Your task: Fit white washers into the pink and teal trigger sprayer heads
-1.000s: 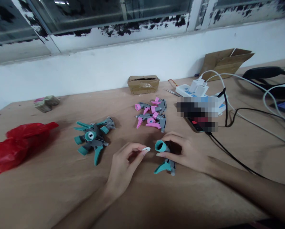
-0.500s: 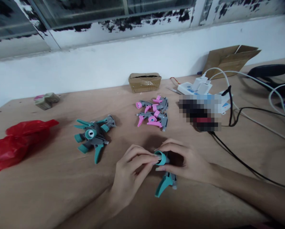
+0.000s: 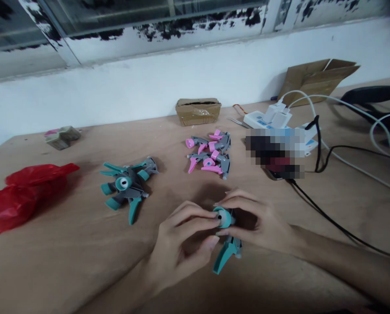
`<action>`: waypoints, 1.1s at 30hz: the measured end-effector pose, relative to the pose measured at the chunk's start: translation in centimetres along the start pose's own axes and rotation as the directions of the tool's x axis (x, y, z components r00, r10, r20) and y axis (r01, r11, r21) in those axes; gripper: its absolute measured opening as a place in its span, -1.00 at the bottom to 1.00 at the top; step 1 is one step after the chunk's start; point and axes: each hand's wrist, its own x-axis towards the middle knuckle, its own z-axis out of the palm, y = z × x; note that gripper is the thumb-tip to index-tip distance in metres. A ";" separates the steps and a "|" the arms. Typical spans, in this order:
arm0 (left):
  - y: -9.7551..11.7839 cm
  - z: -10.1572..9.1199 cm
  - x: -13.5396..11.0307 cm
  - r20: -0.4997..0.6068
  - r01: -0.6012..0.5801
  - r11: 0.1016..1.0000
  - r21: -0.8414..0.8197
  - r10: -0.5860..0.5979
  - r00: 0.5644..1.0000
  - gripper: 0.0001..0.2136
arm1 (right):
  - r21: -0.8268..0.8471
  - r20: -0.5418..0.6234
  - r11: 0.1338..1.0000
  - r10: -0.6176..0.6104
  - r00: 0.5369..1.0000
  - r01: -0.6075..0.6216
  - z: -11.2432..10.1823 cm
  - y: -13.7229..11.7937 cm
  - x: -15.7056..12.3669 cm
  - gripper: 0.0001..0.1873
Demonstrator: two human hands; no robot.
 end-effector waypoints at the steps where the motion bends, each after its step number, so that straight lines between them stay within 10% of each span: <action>1: 0.1 0.0 0.1 -0.003 -0.008 1.000 0.010 0.008 1.000 -0.73 | -0.004 -0.004 1.000 -0.001 1.000 0.001 0.0 0.0 0.0 -0.67; 16: 0.5 0.2 -0.1 -0.018 -0.219 0.927 0.305 0.236 0.972 -0.70 | 0.050 -0.070 0.996 -0.066 0.995 0.070 0.6 0.0 -0.3 -0.64; 33: 1.3 1.0 -0.2 -0.023 -0.112 0.936 0.334 0.127 0.992 -0.67 | -0.085 -0.118 0.990 -0.122 0.986 0.112 0.6 -0.6 -0.2 -0.64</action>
